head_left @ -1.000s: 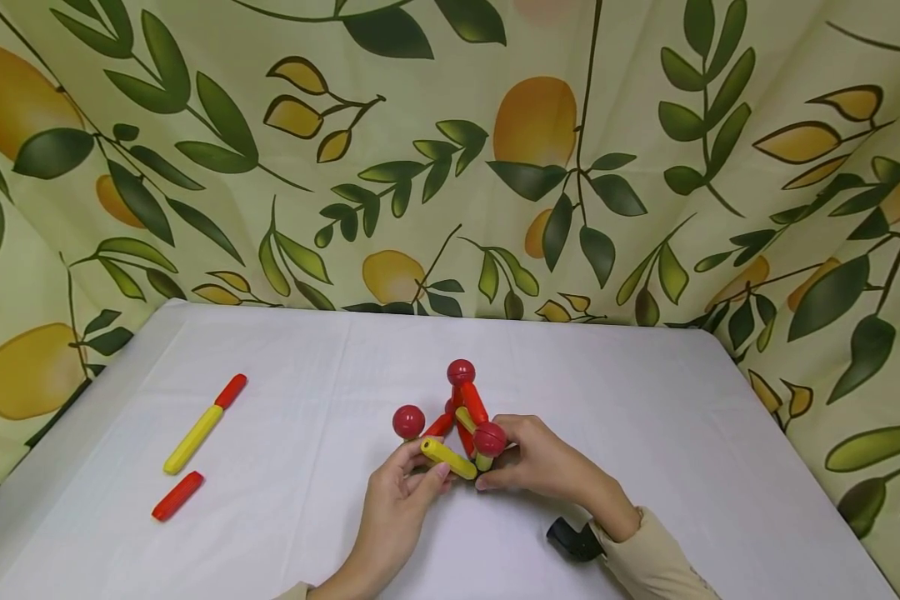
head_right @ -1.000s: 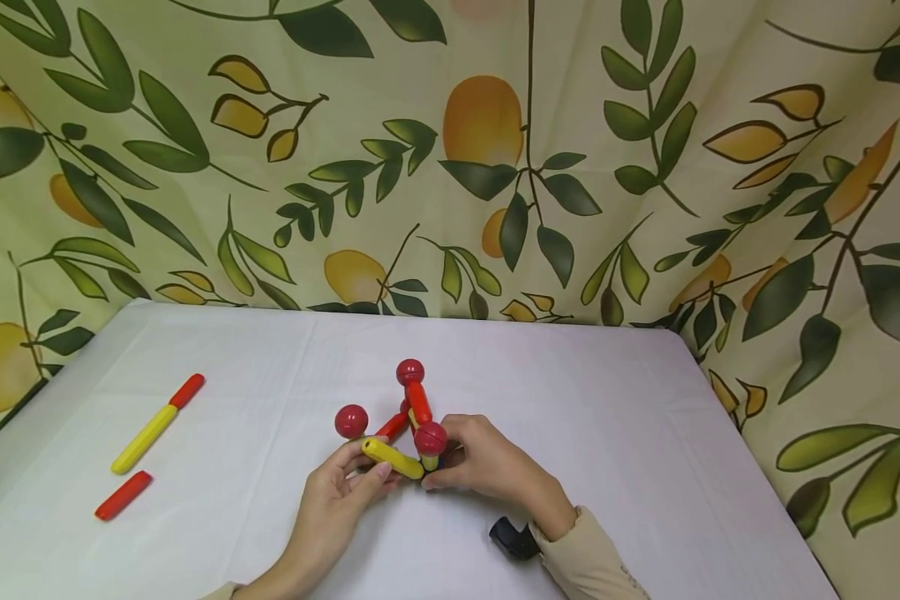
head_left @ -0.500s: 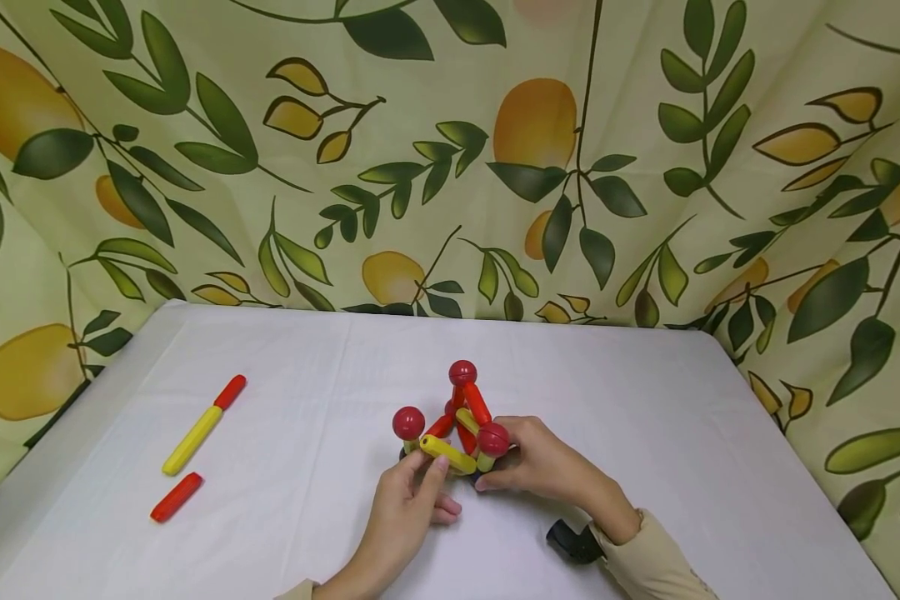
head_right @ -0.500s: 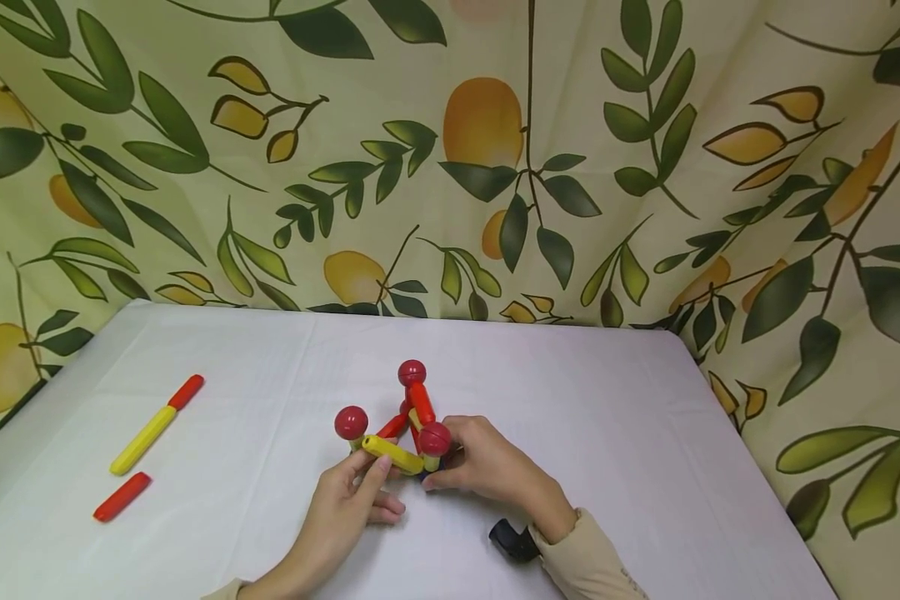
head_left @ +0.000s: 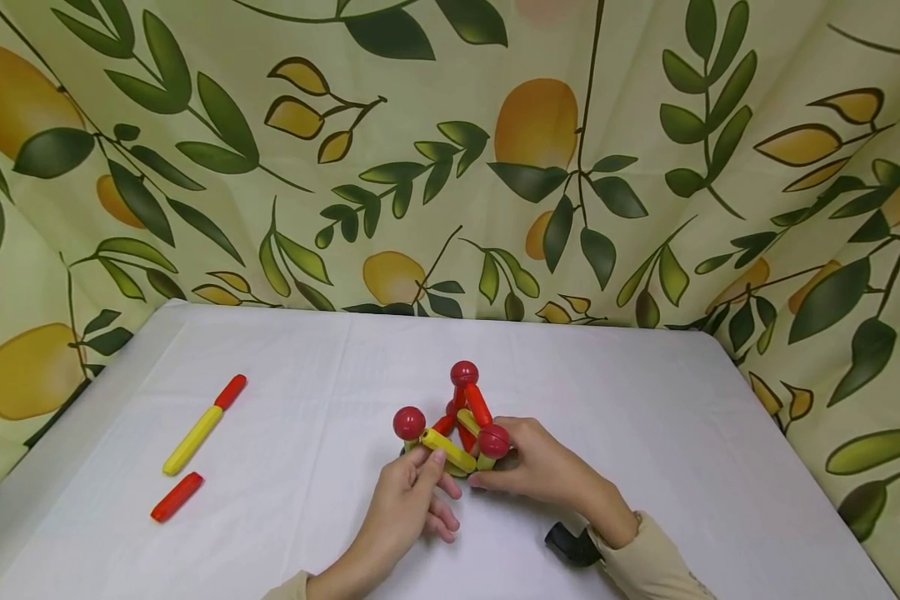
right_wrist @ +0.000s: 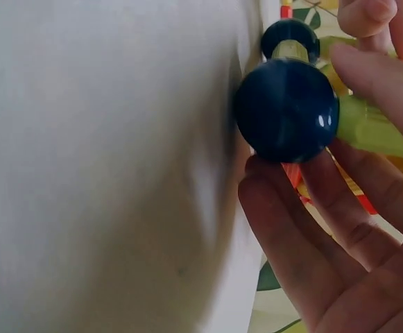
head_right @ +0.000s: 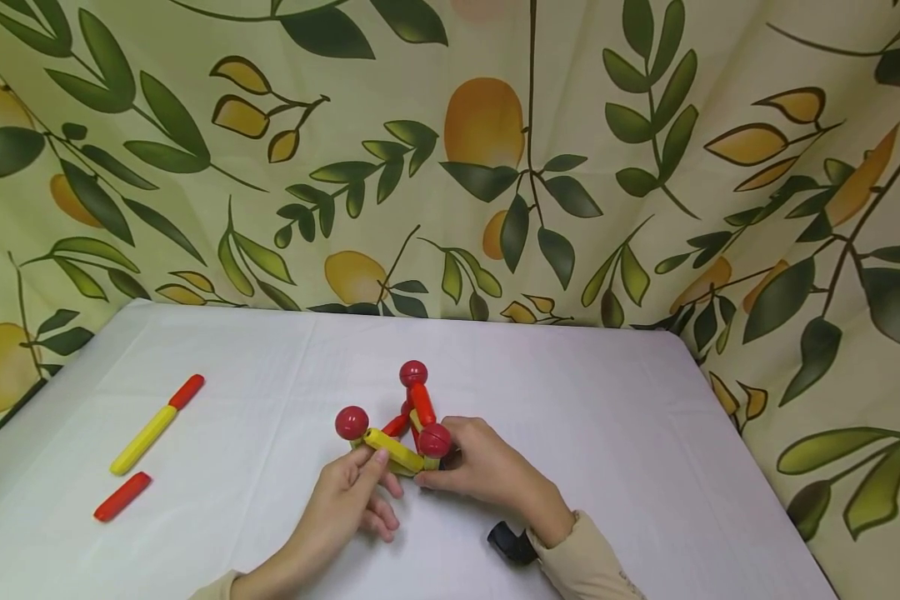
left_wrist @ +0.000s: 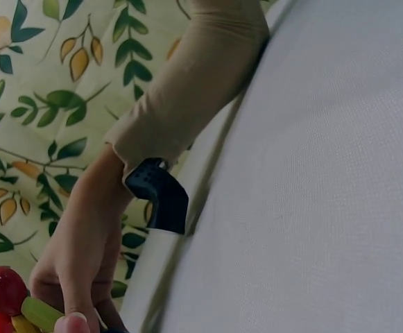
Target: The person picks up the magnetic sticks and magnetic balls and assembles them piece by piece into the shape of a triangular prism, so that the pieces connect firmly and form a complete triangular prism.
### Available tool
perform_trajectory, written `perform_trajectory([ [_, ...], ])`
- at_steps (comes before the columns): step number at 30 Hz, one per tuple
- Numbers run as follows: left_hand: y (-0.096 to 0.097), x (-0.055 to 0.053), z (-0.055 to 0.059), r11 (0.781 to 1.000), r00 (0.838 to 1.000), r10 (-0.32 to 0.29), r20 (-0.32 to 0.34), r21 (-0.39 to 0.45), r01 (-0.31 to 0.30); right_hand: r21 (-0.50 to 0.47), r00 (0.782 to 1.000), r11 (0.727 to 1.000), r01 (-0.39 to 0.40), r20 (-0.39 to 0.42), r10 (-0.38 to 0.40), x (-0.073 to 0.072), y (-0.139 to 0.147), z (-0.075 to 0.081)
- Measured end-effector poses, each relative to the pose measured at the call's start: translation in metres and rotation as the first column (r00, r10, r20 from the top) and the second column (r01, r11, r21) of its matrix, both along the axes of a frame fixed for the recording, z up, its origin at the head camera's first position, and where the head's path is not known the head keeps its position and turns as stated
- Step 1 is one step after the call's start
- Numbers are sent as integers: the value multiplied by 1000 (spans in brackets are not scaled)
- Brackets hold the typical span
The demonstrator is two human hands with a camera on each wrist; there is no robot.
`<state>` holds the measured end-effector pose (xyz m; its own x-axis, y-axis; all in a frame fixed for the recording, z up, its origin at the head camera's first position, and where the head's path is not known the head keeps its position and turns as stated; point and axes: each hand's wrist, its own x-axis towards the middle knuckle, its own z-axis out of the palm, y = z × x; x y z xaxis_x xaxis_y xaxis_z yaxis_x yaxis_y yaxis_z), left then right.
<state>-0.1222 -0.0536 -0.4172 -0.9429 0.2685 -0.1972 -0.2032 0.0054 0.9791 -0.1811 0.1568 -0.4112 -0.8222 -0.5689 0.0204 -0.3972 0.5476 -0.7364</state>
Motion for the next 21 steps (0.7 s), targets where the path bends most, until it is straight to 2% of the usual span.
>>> perform_trajectory([
  [4, -6, -1, 2, 995, 997, -78, -9, -56, 77, -11, 1000, 1000, 1, -27, -1, 1, -3, -2],
  [6, -11, -2, 4, 983, 989, -143, -32, -122, 138, -8, 999, 1000, 3, -33, -4, 2, -4, -2],
  [7, -14, -2, 6, 969, 982, -186, -46, -171, 176, -3, 999, 1000, 5, -34, -5, 2, -4, -1],
  [9, -21, -2, 12, 922, 958, -281, -53, -293, 254, 8, 1000, 1000, 16, -23, -16, 3, -5, -1],
  [12, -33, -3, 30, 802, 914, -401, -69, -508, 314, 20, 1000, 999, 28, -7, -28, 3, -5, 0],
  [13, -37, -3, 37, 762, 903, -421, -87, -574, 300, 21, 1000, 999, 29, -2, -29, 3, -5, 0],
  [14, -41, -3, 44, 734, 899, -424, -114, -625, 267, 24, 1000, 999, 31, 1, -31, 3, -5, 0],
  [15, -45, -3, 51, 715, 897, -413, -158, -667, 212, 26, 1000, 999, 30, -2, -30, 3, -5, 0],
  [16, -48, -4, 57, 710, 894, -389, -222, -690, 138, 28, 1000, 999, 29, -6, -29, 3, -5, 0],
  [17, -51, -5, 62, 719, 888, -352, -297, -693, 53, 31, 1000, 999, 29, -8, -29, 3, -5, 0],
  [18, -53, -6, 65, 730, 872, -309, -380, -683, -39, 35, 1000, 999, 29, -11, -29, 3, -5, 0],
  [19, -55, -7, 67, 739, 844, -270, -463, -662, -127, 38, 999, 999, 30, -14, -29, 3, -5, 0],
  [21, -58, -12, 66, 757, 781, -211, -588, -604, -250, 42, 999, 999, 31, -19, -30, 3, -5, 0],
])
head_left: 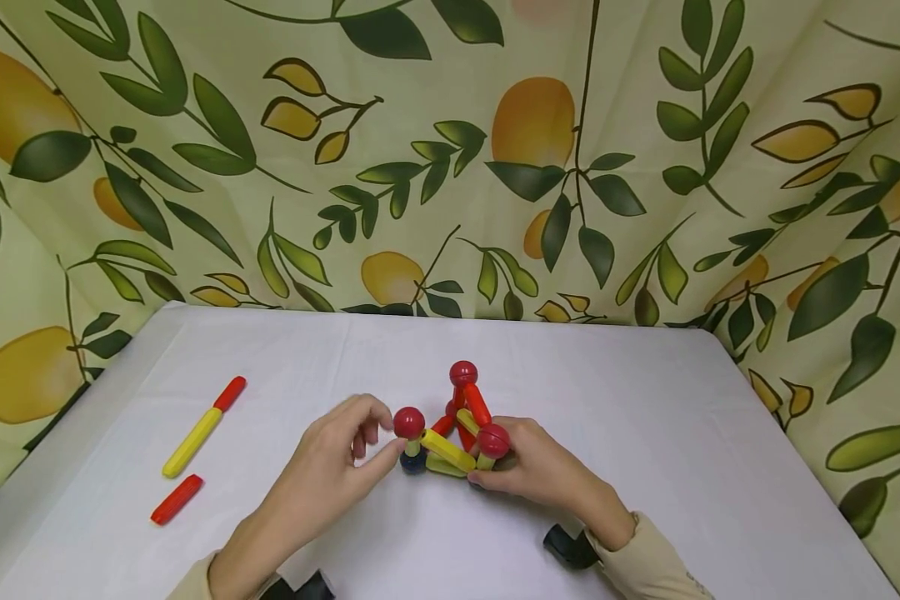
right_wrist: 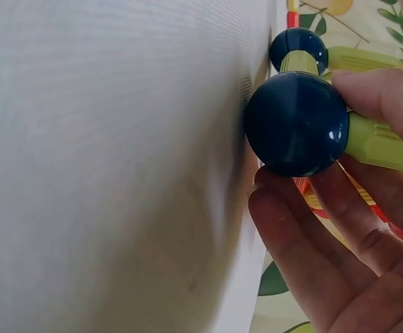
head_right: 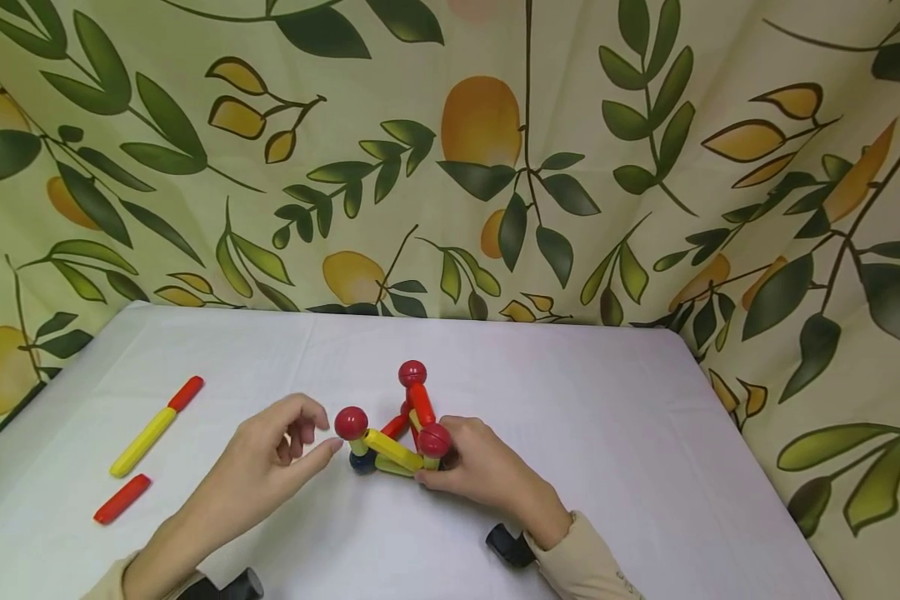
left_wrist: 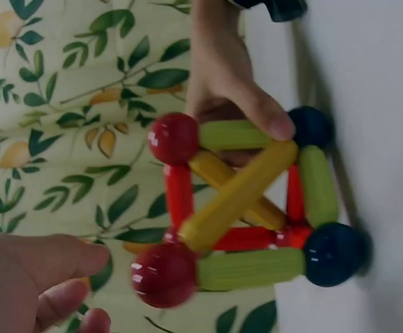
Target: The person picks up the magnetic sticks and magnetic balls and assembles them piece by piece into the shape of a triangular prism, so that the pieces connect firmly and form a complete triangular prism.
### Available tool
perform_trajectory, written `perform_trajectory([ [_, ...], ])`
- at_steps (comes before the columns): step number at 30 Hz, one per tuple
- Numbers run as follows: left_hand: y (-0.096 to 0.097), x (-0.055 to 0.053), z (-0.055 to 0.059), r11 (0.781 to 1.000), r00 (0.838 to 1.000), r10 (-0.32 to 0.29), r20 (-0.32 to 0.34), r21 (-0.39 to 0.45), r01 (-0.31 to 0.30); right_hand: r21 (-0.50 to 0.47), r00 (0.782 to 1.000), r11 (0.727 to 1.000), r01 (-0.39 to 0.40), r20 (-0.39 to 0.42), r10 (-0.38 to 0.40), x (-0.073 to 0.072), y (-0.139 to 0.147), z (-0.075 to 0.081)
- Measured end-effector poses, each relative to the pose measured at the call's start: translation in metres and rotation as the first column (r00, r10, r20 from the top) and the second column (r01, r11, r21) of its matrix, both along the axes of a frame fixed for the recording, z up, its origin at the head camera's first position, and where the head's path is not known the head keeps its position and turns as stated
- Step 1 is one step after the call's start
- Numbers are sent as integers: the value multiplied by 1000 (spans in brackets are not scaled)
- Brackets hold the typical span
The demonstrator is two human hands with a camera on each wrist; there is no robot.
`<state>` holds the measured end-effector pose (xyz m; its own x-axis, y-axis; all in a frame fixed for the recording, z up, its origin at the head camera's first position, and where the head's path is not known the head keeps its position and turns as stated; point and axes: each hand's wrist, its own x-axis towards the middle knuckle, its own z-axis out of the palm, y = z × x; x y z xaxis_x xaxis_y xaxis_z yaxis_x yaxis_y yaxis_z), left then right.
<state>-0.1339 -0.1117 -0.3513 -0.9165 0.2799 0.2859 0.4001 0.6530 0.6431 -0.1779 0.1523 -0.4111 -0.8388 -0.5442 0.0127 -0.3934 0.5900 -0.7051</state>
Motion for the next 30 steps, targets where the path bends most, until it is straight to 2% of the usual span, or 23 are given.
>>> perform_trajectory([
  [1, -1, -3, -2, 1000, 999, 8, -52, 15, -8, 1, 1000, 1000, 0, 0, 0, 0, 0, 0],
  [3, -3, -9, -10, 999, 996, -5, -91, 33, 8, -3, 1000, 1000, -3, 0, 3, -1, 0, 0],
  [7, -5, -20, -26, 990, 994, -109, -31, 82, 112, -12, 1000, 1000, -5, -6, 5, -1, 0, -1],
  [10, -5, -25, -35, 974, 981, -194, 5, 124, 192, -18, 1000, 1000, -1, -11, 1, -1, 1, -2],
  [13, -4, -27, -40, 962, 970, -242, 23, 137, 236, -21, 1000, 1000, 7, -14, -7, -1, 1, -2],
  [20, -2, -26, -41, 963, 968, -240, 70, 146, 228, -23, 1000, 1000, 18, -10, -18, -1, 2, -1],
  [30, -1, -25, -41, 959, 967, -252, 26, 144, 246, -25, 999, 999, 48, -10, -48, -2, 3, 0],
])
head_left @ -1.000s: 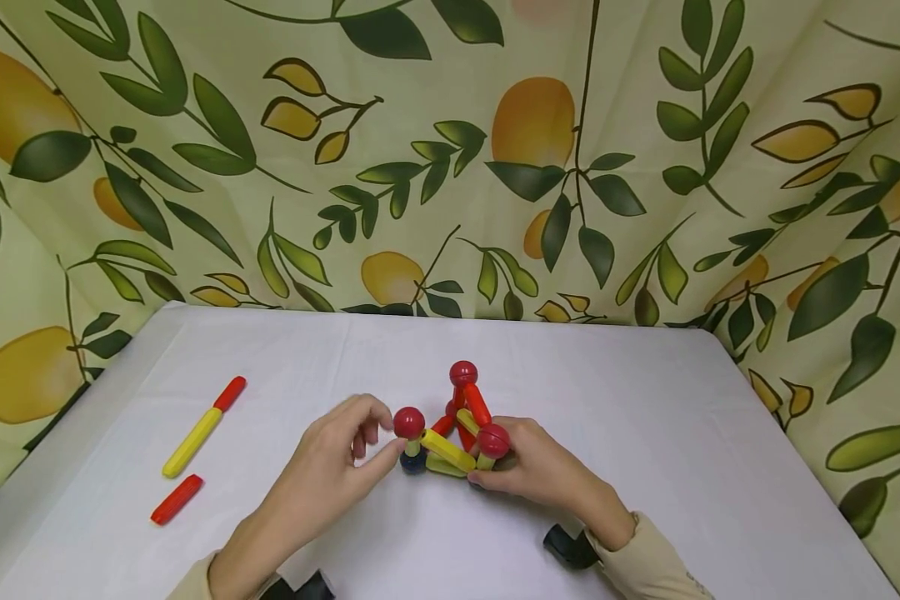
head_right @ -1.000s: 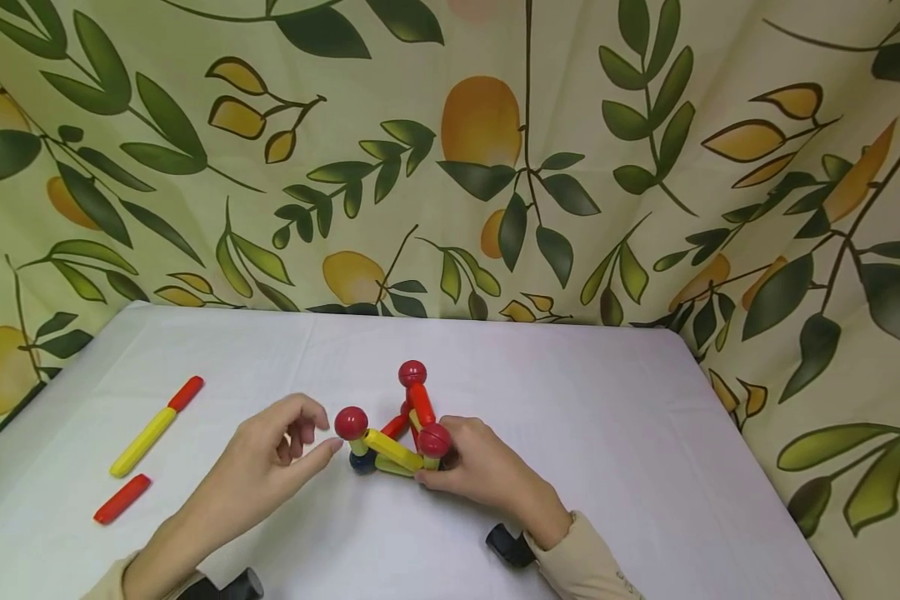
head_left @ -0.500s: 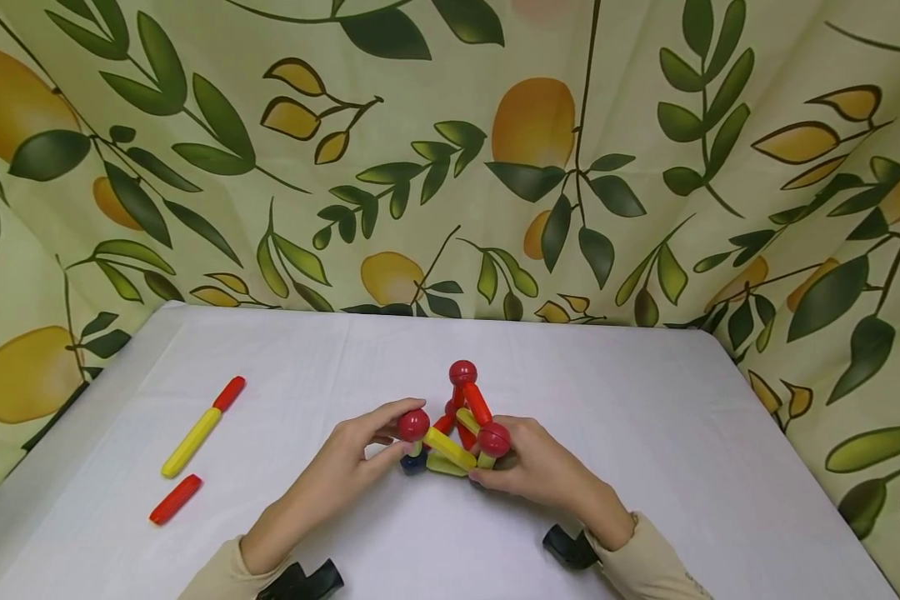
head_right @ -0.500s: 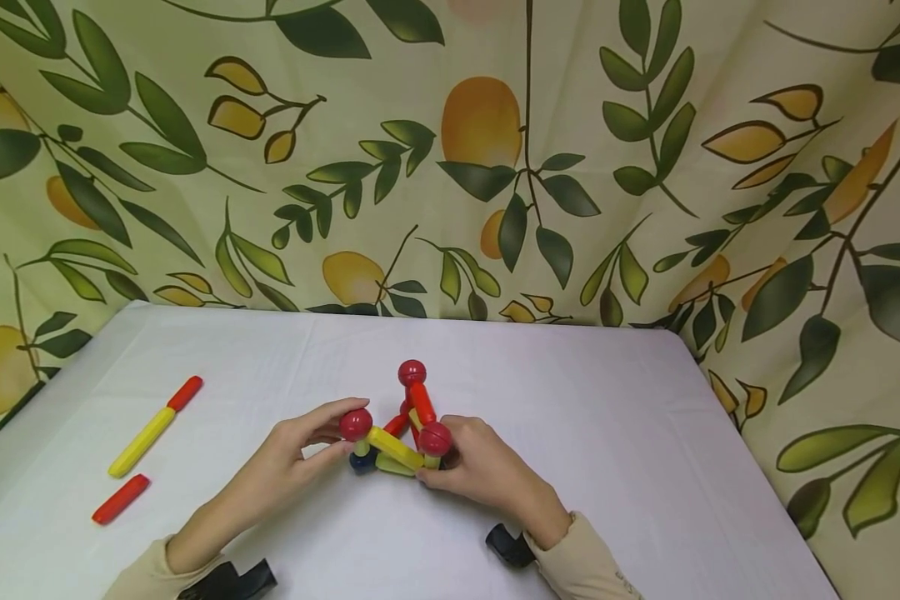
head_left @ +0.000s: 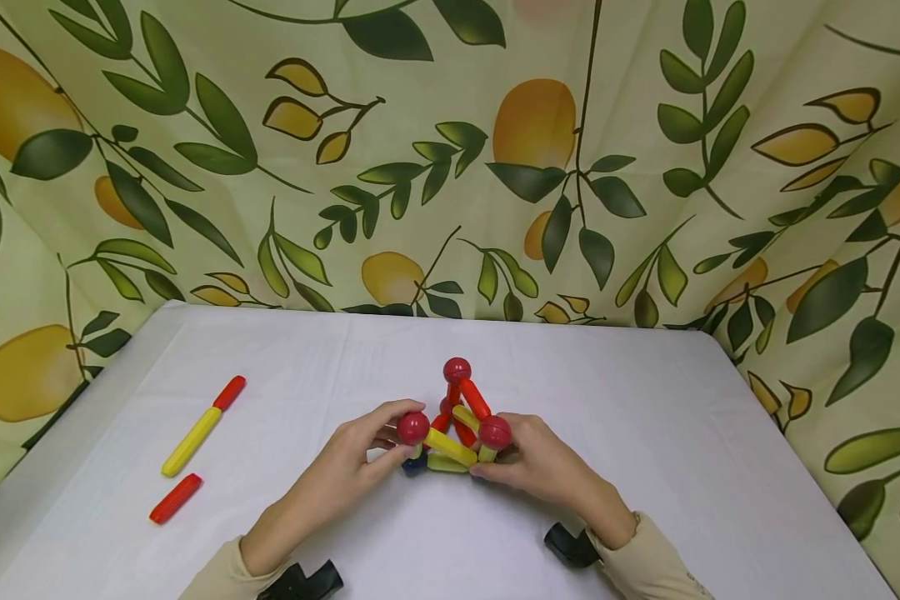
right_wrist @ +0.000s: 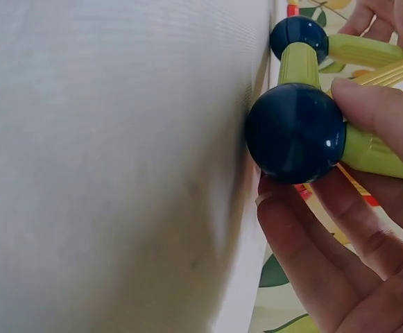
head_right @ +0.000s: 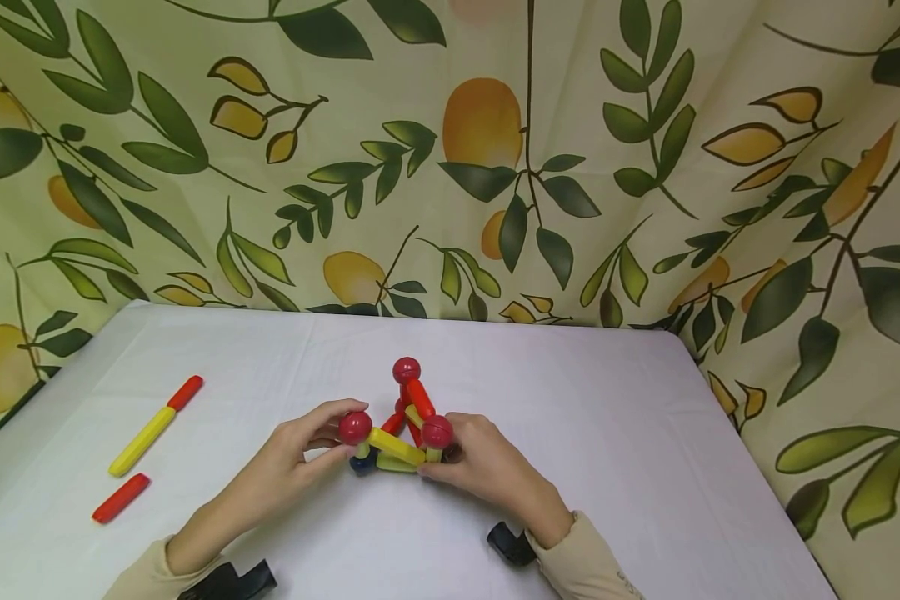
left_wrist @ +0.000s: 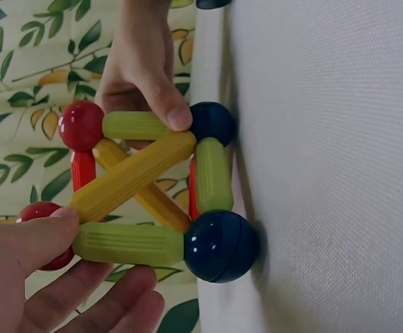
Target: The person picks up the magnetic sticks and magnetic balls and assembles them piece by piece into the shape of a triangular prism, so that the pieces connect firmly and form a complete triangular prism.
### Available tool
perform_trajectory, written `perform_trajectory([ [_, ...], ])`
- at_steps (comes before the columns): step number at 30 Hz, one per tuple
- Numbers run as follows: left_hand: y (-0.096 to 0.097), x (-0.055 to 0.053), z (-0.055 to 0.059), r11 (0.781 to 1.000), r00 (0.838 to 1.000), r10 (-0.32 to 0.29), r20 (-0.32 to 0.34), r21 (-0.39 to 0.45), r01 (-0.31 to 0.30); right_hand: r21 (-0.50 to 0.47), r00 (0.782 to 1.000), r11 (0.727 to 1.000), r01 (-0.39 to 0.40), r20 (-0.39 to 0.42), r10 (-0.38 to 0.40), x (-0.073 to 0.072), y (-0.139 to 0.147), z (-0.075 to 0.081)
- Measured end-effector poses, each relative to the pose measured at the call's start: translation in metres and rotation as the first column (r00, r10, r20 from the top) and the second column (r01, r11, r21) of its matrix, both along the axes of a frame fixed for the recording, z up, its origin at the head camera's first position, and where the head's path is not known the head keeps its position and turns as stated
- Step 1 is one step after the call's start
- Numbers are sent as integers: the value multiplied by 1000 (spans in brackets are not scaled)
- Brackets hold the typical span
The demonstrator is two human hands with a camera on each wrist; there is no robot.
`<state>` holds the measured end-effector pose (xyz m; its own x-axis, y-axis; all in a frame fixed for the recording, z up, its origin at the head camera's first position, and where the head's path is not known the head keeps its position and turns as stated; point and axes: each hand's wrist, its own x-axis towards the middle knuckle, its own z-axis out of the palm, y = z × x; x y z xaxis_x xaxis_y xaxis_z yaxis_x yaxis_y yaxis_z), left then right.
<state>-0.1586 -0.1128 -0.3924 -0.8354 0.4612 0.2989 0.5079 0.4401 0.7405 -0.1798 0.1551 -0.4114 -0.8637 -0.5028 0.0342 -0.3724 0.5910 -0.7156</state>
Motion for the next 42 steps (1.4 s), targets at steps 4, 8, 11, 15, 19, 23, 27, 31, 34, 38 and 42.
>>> perform_trajectory([
  [4, 1, 1, -1, 1000, 1000, -2, 4, 9, 2, -18, 1000, 1000, 1, 4, -1, 0, 0, 0],
  [8, 1, 1, -1, 1000, 1000, -6, 0, 9, 6, -30, 1000, 999, -9, -13, 9, 0, 0, -1],
  [11, 2, 2, -1, 1000, 1000, -16, -17, 4, 16, -34, 999, 999, -18, -35, 17, 0, 0, -1],
  [15, 3, 3, 1, 1000, 1000, -23, -18, 1, 23, -19, 998, 1000, -20, -55, 19, 1, 0, 0],
  [19, 2, 3, 1, 1000, 1000, -30, -2, 7, 30, 21, 997, 1000, -12, -74, 13, 2, -1, 2],
  [23, 1, 3, 0, 999, 999, -38, 9, 8, 38, 47, 996, 999, -6, -90, 11, 4, -2, 2],
  [27, -1, 4, 4, 999, 998, -31, 46, -31, 32, 57, 995, 998, -2, -95, 8, 5, -3, 2],
  [31, -10, 2, 12, 995, 997, 13, 80, -98, -5, 68, 996, 998, 8, -90, -2, 5, -3, 2],
  [34, -21, -3, 17, 993, 996, 59, 73, -111, -51, 63, 996, 998, 7, -84, -2, 5, -3, 2],
  [38, -33, -9, 21, 987, 991, 123, 51, -113, -116, 48, 997, 999, 3, -73, 1, 4, -3, 1],
  [42, -44, -14, 24, 980, 986, 167, 29, -115, -163, 45, 998, 999, 5, -61, -3, 4, -2, 1],
])
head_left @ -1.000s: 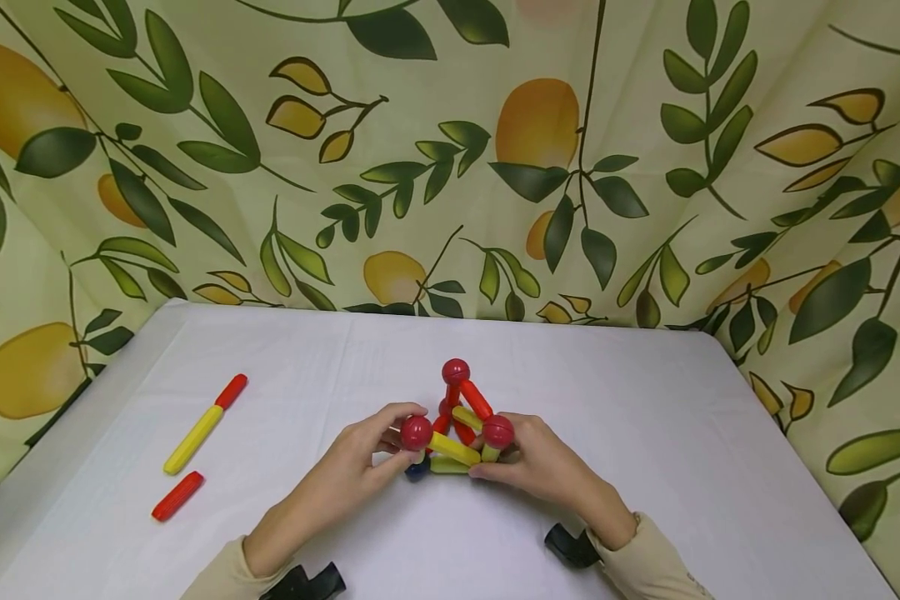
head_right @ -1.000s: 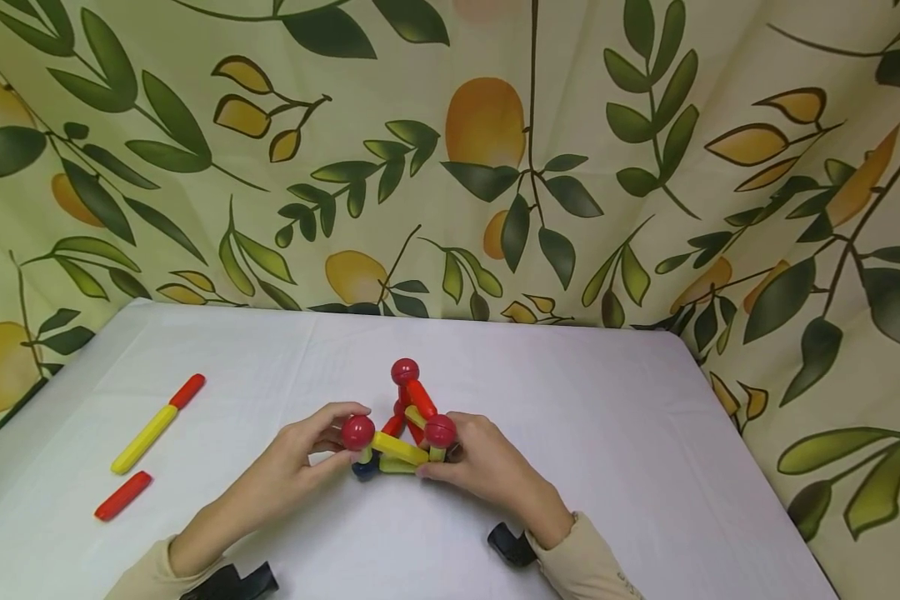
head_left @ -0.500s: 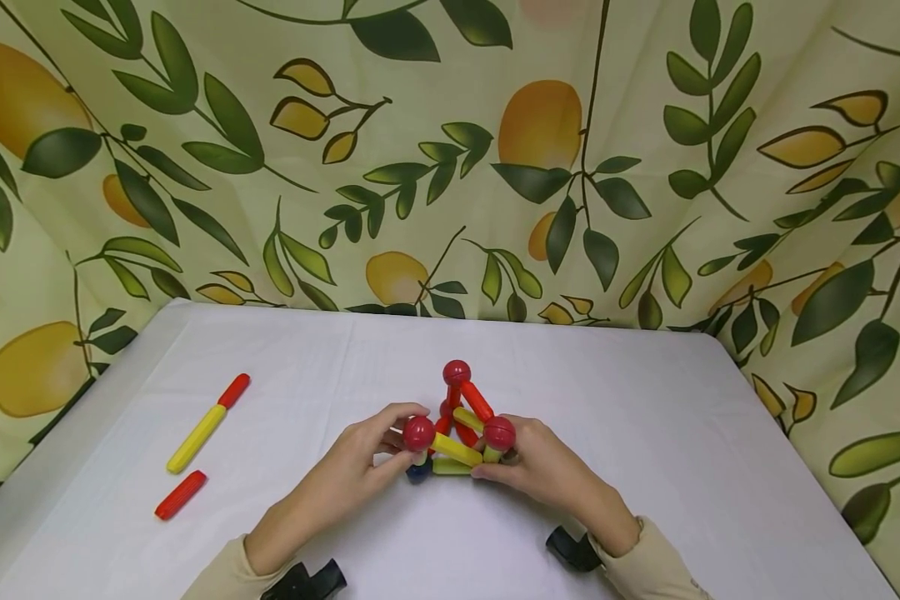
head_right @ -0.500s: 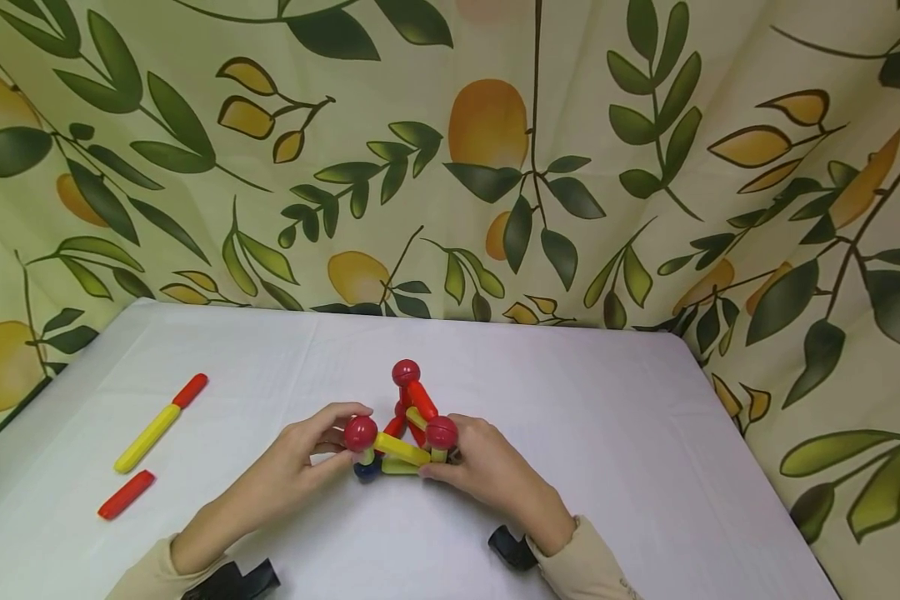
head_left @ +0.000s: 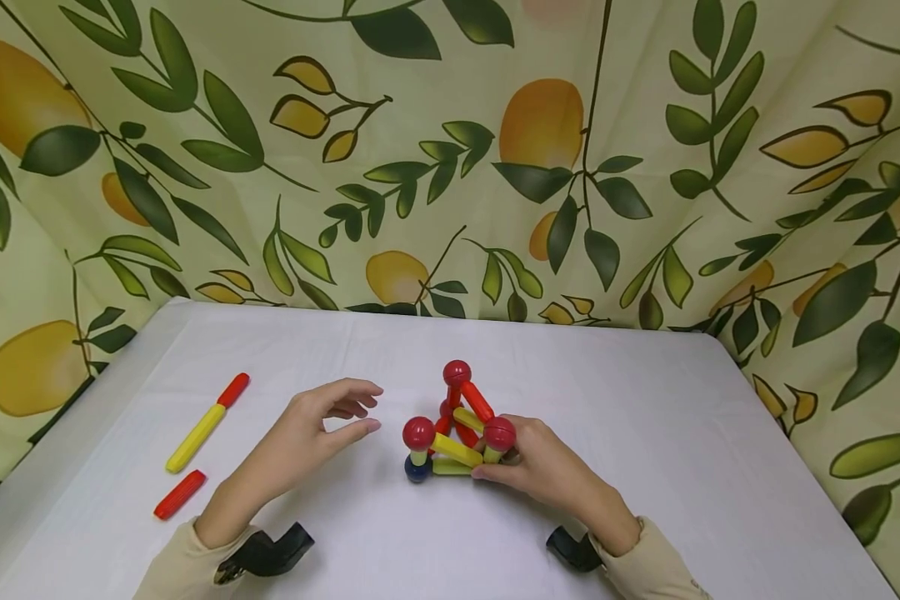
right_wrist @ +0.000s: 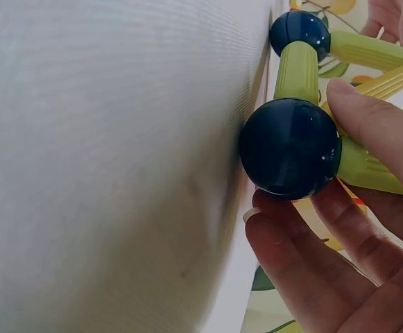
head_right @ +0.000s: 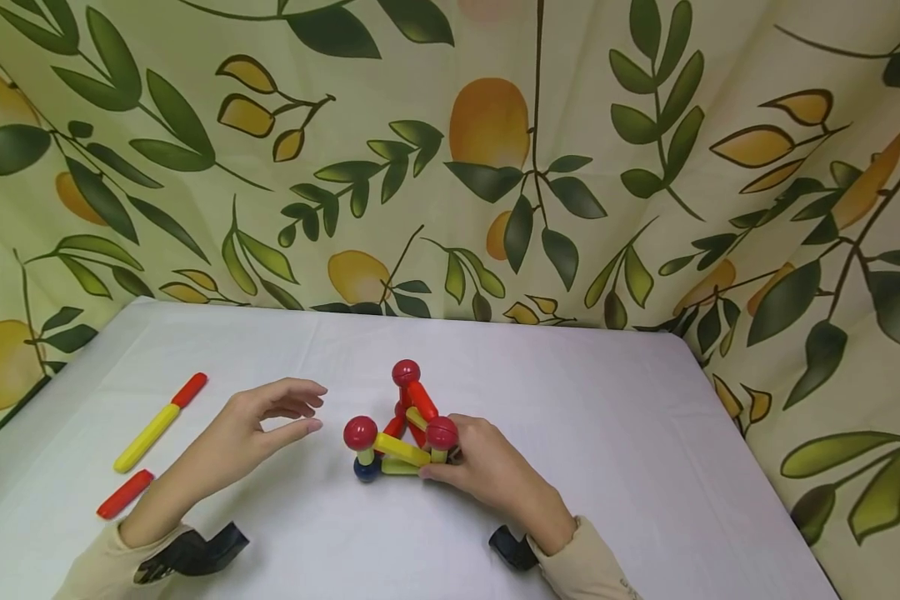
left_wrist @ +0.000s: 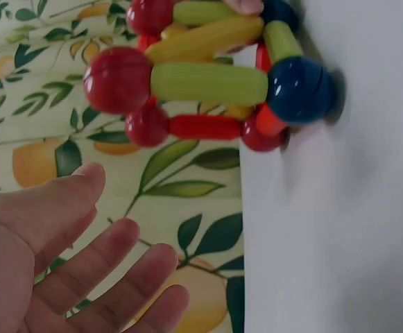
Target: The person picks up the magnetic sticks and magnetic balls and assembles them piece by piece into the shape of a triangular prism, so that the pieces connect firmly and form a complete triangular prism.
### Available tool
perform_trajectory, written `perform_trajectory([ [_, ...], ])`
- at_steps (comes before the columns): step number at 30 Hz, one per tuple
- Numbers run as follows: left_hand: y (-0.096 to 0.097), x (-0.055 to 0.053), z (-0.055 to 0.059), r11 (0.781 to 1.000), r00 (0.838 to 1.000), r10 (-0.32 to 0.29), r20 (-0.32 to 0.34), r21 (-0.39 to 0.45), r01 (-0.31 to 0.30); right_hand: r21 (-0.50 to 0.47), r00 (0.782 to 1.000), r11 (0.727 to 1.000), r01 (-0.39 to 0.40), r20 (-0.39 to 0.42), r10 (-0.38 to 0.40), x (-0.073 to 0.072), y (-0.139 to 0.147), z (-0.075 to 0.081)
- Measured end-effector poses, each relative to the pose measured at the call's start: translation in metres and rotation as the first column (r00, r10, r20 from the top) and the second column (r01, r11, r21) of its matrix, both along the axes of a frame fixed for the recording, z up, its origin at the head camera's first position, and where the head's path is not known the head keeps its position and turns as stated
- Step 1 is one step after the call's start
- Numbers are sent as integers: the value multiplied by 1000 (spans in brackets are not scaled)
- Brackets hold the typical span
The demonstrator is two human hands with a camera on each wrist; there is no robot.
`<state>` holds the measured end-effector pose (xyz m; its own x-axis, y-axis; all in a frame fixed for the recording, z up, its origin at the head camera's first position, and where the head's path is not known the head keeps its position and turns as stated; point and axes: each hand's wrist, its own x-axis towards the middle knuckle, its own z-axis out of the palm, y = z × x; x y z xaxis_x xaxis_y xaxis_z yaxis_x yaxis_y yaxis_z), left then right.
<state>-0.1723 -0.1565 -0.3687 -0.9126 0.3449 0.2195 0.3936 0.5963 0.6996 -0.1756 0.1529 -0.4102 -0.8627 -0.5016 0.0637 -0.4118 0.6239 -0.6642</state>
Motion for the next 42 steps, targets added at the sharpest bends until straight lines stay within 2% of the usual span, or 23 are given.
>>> perform_trajectory([
  [3, -10, -4, 2, 1000, 999, 25, -25, -10, -25, -1, 1000, 1000, 2, 6, -2, 0, 1, 0],
  [6, -24, -10, 3, 996, 996, 74, -59, -46, -77, -1, 1000, 1000, 1, 6, -1, -1, 1, 0],
  [9, -41, -17, 2, 985, 984, 139, -114, -86, -149, 2, 1000, 1000, -1, 5, 1, -1, 1, 0],
  [13, -63, -25, -4, 969, 962, 193, -192, -113, -217, 7, 1000, 1000, 1, 8, -1, -1, 0, 0],
  [16, -76, -29, -7, 962, 956, 207, -209, -134, -237, 7, 1000, 1000, 3, 8, -3, 0, 0, 0],
  [21, -92, -31, -7, 962, 958, 196, -210, -147, -229, 3, 1000, 1000, 1, -1, -1, -1, 0, 1],
  [24, -102, -31, -6, 957, 960, 212, -182, -162, -242, 0, 1000, 1000, 2, 5, -2, -1, 0, 1],
  [29, -119, -32, -8, 930, 957, 263, -118, -231, -284, -5, 1000, 1000, 5, 17, -5, 0, 0, 0],
  [31, -124, -33, -11, 921, 958, 272, -87, -267, -285, -3, 1000, 1000, 6, 15, -5, -1, 0, 0],
  [35, -132, -37, -14, 900, 960, 281, 15, -351, -258, 0, 1000, 1000, 6, 11, -6, -1, 0, 0],
  [40, -139, -39, -20, 869, 940, 320, 119, -433, -241, 1, 1000, 1000, 5, 15, -5, -1, 0, 0],
  [42, -141, -39, -21, 863, 935, 327, 135, -447, -238, 4, 1000, 1000, 5, 16, -5, -1, 0, 0],
])
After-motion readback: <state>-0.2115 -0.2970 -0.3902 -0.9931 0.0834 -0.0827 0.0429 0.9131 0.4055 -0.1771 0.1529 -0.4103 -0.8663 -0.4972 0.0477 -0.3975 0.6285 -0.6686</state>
